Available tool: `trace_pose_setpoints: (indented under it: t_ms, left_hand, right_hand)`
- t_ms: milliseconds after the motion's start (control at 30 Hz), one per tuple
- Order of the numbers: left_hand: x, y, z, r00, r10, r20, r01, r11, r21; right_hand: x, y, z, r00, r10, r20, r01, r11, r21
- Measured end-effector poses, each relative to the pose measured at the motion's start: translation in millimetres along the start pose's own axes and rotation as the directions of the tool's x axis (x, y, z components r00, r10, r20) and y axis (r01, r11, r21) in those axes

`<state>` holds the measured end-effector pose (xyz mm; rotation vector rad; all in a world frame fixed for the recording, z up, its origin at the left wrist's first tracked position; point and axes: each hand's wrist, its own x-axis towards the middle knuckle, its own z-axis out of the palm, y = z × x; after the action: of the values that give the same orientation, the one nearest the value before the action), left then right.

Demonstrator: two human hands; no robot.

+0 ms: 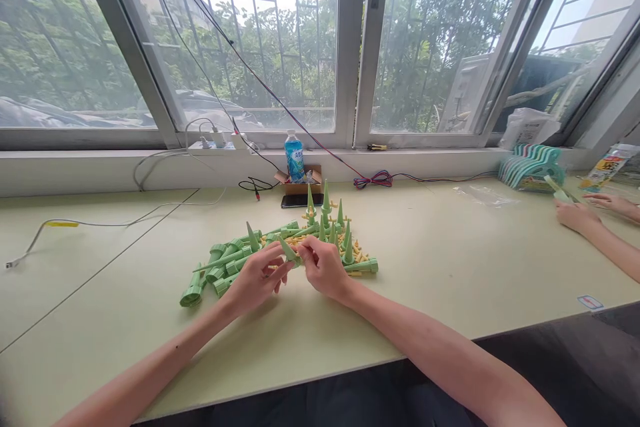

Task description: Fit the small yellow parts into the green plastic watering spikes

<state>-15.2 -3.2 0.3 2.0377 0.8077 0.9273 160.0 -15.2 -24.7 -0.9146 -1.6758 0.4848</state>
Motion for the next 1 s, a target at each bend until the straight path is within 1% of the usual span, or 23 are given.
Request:
trace_pose_setpoints:
  t_ms: [100, 233, 333, 400, 433, 500, 567, 633, 667, 800, 1000]
  left_hand:
    - [1, -1, 1.5, 0.999, -0.035, -0.011, 0.035, 0.999, -0.022]
    - [3, 0, 4.1, 0.993, -0.115, -0.023, 0.109, 0.979, -0.171]
    - [4, 4, 3.9, 0.979, -0.201, -0.042, 0.181, 0.941, -0.285]
    - [5, 8, 2.1, 0.963, -0.27, -0.009, 0.246, 0.89, -0.385]
    - [6, 9, 0.9, 0.951, -0.307, 0.024, 0.285, 0.848, -0.447]
    - [6, 9, -1.5, 0.923, -0.357, 0.143, 0.374, 0.748, -0.548]
    - [6, 9, -3.1, 0.892, -0.364, 0.268, 0.45, 0.659, -0.602]
    - [6, 8, -3.7, 0.869, -0.353, 0.346, 0.494, 0.608, -0.621]
    - [6, 7, -3.7, 0.862, -0.348, 0.368, 0.506, 0.594, -0.625]
    - [5, 6, -4.3, 0.858, -0.329, 0.395, 0.513, 0.585, -0.628]
    - [5, 5, -6.4, 0.882, -0.288, 0.372, 0.468, 0.617, -0.633]
  right_hand:
    - [0, -1, 1, 1.0, 0.0, -0.024, 0.0, 1.0, 0.006]
    - [0, -4, 1, 0.997, -0.015, -0.081, 0.014, 1.0, -0.015]
    - [0, -6, 0, 0.989, -0.041, -0.142, 0.033, 0.998, -0.056]
    - [1, -7, -2, 0.983, -0.062, -0.174, 0.047, 0.995, -0.091]
    - [1, -8, -2, 0.981, -0.078, -0.18, 0.059, 0.992, -0.11]
    - [1, -8, -3, 0.978, -0.12, -0.172, 0.095, 0.985, -0.143]
    - [2, -9, -3, 0.977, -0.165, -0.137, 0.143, 0.977, -0.159]
    - [2, -9, -3, 0.974, -0.202, -0.099, 0.185, 0.97, -0.157]
    - [2, -9, -3, 0.973, -0.213, -0.083, 0.199, 0.968, -0.152]
    - [2, -8, -3, 0.973, -0.227, -0.048, 0.219, 0.967, -0.129]
    - [2, -5, -3, 0.975, -0.221, -0.034, 0.217, 0.972, -0.095]
